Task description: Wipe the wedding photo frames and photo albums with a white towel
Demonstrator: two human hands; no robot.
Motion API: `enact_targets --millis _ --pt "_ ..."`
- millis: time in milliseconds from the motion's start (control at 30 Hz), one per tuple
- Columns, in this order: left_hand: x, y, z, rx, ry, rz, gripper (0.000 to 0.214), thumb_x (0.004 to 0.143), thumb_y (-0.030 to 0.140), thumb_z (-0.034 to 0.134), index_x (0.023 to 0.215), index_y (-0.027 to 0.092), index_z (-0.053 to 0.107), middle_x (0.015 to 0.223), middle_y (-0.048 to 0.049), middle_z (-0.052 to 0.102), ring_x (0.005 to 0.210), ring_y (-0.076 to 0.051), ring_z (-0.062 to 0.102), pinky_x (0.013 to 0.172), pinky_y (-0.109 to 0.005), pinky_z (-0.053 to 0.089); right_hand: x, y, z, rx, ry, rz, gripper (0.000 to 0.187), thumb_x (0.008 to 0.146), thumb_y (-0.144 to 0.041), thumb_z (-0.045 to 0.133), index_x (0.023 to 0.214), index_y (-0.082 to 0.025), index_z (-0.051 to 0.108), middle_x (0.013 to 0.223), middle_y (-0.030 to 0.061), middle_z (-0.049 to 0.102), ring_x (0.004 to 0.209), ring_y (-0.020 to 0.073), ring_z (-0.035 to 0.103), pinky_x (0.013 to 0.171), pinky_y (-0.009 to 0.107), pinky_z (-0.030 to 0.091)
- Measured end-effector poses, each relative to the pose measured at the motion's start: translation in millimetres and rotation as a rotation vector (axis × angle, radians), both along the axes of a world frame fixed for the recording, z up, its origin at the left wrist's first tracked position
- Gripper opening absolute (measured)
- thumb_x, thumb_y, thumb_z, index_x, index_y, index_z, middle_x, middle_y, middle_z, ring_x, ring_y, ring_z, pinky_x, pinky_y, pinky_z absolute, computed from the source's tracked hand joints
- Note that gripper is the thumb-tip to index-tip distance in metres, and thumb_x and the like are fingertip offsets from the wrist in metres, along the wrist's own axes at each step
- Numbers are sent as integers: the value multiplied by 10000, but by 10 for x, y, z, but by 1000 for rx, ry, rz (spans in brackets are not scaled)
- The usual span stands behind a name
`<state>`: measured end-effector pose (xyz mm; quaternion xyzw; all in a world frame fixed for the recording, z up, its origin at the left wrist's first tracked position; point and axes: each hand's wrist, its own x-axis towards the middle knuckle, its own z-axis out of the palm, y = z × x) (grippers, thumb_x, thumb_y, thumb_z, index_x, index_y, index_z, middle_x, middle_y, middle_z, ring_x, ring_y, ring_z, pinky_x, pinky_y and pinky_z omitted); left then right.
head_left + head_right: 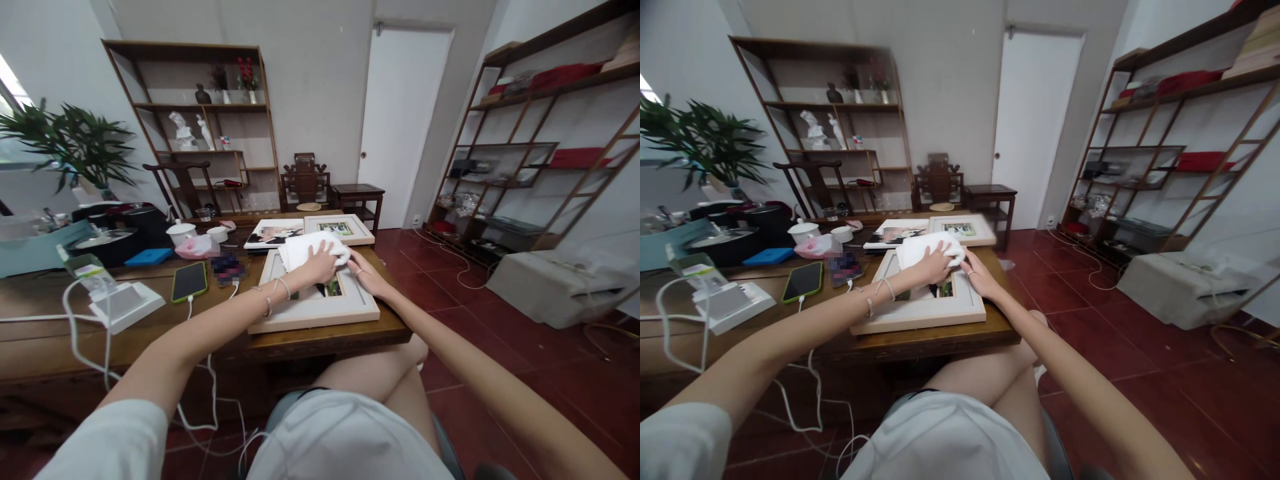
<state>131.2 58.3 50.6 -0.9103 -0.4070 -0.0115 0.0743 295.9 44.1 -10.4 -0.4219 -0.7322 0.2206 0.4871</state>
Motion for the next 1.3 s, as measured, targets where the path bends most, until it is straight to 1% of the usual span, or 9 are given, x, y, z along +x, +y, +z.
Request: enact_targets --millis 133,267,400,567,667,800,967,1167,1300 --pt "68 -51 51 -45 56 -47 395 868 213 389 1253 175 472 1461 -160 227 1344 -376 115 987 -647 180 8 -1 -12 -76 26 -47 595 858 -529 379 1371 -233 323 1452 66 317 1346 217 259 1124 398 144" --pt "17 -309 144 -171 112 -126 343 891 270 370 1190 184 516 1400 -161 345 1317 -377 203 932 -647 275 5 -19 -4 -100 50 -21 629 848 -589 339 1370 -239 332 1449 64 326 1339 220 278 1120 406 168" --pt "-124 -640 264 -273 132 -266 330 909 281 340 1192 226 501 1317 -105 468 1310 -319 258 951 -557 324 -3 -34 5 -113 42 -7 592 856 -600 293 1311 -249 433 1421 50 380 1334 209 292 1125 412 160" --pt "-319 -1122 439 -240 203 -312 313 883 218 345 1087 135 567 1182 -179 550 1020 -285 568 825 -403 444 -3 -18 -25 -100 -37 51 427 820 -458 501 1186 -247 564 1356 52 471 1293 213 368 1103 411 229" --pt "-402 -1262 484 -222 212 -338 296 879 217 349 1035 123 582 1098 -180 586 882 -258 617 758 -359 462 10 1 -44 -78 -71 82 326 815 -301 508 1119 -243 612 1295 45 534 1293 202 371 1099 414 236" --pt "-382 -1199 394 -166 125 -324 268 885 248 367 1021 148 576 1112 -159 571 967 -270 583 800 -374 448 39 15 -44 -60 -77 98 445 723 -106 467 1123 -237 613 1281 32 548 1270 196 403 1091 401 260" --pt "-266 -1058 207 -156 42 -296 276 884 341 411 1055 174 550 1174 -136 542 1180 -302 433 898 -428 404 37 -4 3 -51 -52 82 560 635 -40 426 1126 -235 610 1220 34 593 1156 208 518 1030 406 351" --pt "-344 -1042 77 -70 27 -320 313 832 131 412 1128 162 508 1406 -155 324 1292 -325 276 950 -505 348 0 -33 60 27 68 59 569 577 -5 426 1077 -190 625 1163 59 629 1148 214 529 1014 406 372" --pt "-347 -996 57 -88 11 -315 347 816 116 423 1152 171 491 1423 -145 303 1315 -307 242 979 -490 331 13 -24 66 -31 180 85 512 577 -30 465 1033 -187 638 1136 63 644 1090 215 574 982 404 411"
